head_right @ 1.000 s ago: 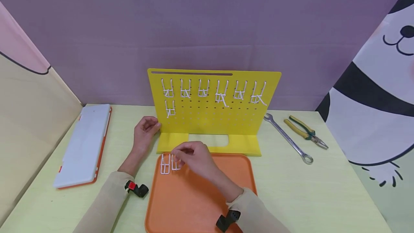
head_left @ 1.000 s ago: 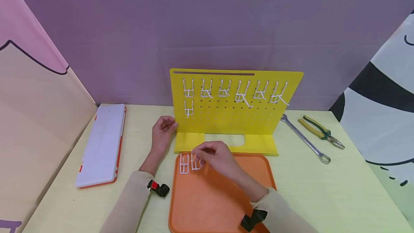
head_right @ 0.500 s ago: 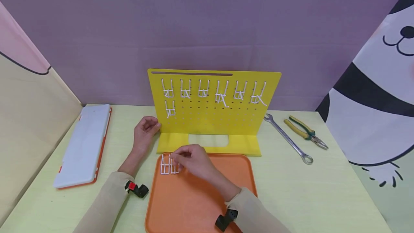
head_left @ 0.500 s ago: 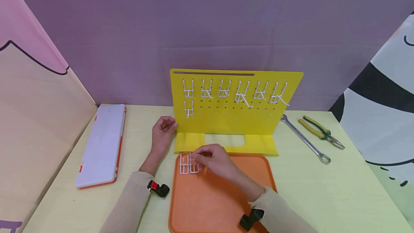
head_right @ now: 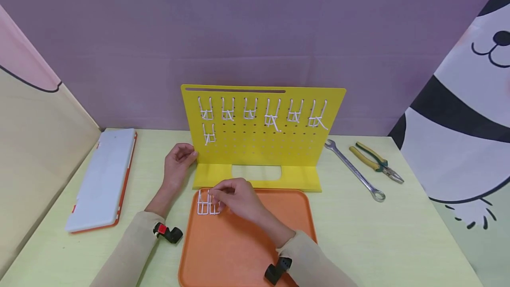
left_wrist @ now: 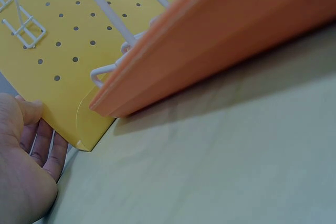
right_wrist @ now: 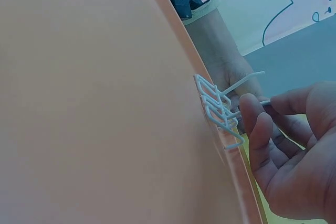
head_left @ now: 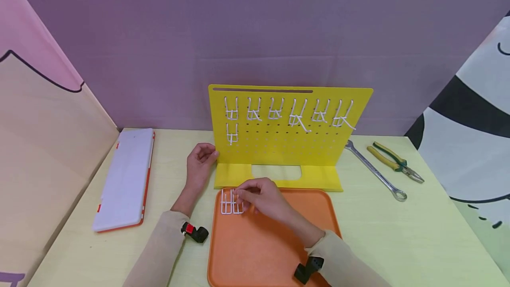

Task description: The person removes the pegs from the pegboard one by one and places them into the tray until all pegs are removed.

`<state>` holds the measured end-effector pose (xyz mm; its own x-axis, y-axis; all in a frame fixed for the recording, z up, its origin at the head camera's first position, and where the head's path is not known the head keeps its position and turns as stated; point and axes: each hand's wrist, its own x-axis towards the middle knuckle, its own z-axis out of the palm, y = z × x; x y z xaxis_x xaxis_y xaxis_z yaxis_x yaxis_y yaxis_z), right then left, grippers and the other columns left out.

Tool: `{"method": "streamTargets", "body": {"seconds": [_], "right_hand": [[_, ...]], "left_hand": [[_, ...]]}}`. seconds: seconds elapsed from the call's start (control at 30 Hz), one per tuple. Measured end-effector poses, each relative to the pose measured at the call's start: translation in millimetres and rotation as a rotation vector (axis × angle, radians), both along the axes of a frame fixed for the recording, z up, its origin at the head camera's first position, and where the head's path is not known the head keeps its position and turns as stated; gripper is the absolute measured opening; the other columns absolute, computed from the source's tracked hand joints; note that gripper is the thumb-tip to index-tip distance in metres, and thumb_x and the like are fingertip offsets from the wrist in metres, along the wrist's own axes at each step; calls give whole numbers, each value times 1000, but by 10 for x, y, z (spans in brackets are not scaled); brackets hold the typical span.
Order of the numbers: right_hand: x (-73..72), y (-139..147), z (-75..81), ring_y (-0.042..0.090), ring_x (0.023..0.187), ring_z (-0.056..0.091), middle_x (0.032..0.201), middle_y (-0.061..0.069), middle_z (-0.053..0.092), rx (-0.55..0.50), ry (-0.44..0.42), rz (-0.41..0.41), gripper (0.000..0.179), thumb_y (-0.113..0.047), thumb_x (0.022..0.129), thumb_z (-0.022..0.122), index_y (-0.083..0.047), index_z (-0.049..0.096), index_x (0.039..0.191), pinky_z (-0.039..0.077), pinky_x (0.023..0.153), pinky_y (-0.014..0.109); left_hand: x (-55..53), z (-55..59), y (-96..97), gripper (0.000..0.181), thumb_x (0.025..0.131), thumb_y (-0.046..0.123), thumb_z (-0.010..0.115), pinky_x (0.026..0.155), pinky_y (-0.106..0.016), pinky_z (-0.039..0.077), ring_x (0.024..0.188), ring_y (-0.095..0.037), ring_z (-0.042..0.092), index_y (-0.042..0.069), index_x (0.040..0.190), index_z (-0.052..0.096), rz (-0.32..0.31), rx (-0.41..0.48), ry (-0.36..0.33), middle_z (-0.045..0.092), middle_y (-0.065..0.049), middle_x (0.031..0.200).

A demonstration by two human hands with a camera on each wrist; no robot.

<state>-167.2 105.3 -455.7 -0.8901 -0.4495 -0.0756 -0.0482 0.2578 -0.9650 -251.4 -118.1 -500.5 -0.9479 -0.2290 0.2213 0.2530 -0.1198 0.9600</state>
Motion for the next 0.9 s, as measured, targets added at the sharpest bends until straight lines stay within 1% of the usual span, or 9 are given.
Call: {"method": "streamTargets", "body": {"seconds": [0.1,0.2,0.43,0.53,0.67,0.73,0.9], "right_hand": [[-3,7,-2,26,72,73,95,22,77,8,-1,3,17,-11,109,72,1,82,116,50,54,25],[-7,23,0,25,72,73,95,20,77,15,4,6,17,-10,109,72,1,81,118,51,54,25],[-30,50,24,34,74,74,95,21,77,3,28,13,17,-11,108,72,-1,82,118,54,55,27],[-40,61,40,36,75,74,95,22,77,-4,39,6,17,-11,108,73,1,81,118,55,56,28],[-60,51,71,32,72,73,92,20,78,-13,81,-31,19,-11,108,73,3,80,118,56,55,30],[-68,35,93,28,70,72,90,20,78,-18,115,-54,19,-11,108,73,4,80,118,56,56,31],[-76,-6,161,24,68,69,88,22,76,-44,183,-94,18,-9,109,71,4,80,116,58,60,35]], "left_hand": [[6,5,-4,13,100,-13,73,82,-17,56,86,-6,67,-10,111,66,2,-9,-11,69,6,94],[7,12,-8,17,100,-12,73,83,-16,56,87,-6,67,-13,115,65,2,-24,-20,69,6,95],[-10,-4,-16,19,101,-12,73,83,-16,56,87,-7,67,-16,117,64,3,-26,-21,69,4,96],[-17,-12,-16,19,101,-12,73,84,-16,56,87,-7,67,-15,117,64,2,-26,-24,69,5,96],[-15,-6,-8,18,101,-12,73,84,-16,56,88,-7,67,-15,116,64,1,-23,-25,69,5,96],[-13,-2,-3,18,101,-12,72,83,-16,57,88,-7,67,-15,116,64,2,-19,-24,69,5,96],[2,7,2,17,100,-13,73,83,-16,57,88,-7,67,-13,115,64,5,-19,-30,69,6,96]]}}
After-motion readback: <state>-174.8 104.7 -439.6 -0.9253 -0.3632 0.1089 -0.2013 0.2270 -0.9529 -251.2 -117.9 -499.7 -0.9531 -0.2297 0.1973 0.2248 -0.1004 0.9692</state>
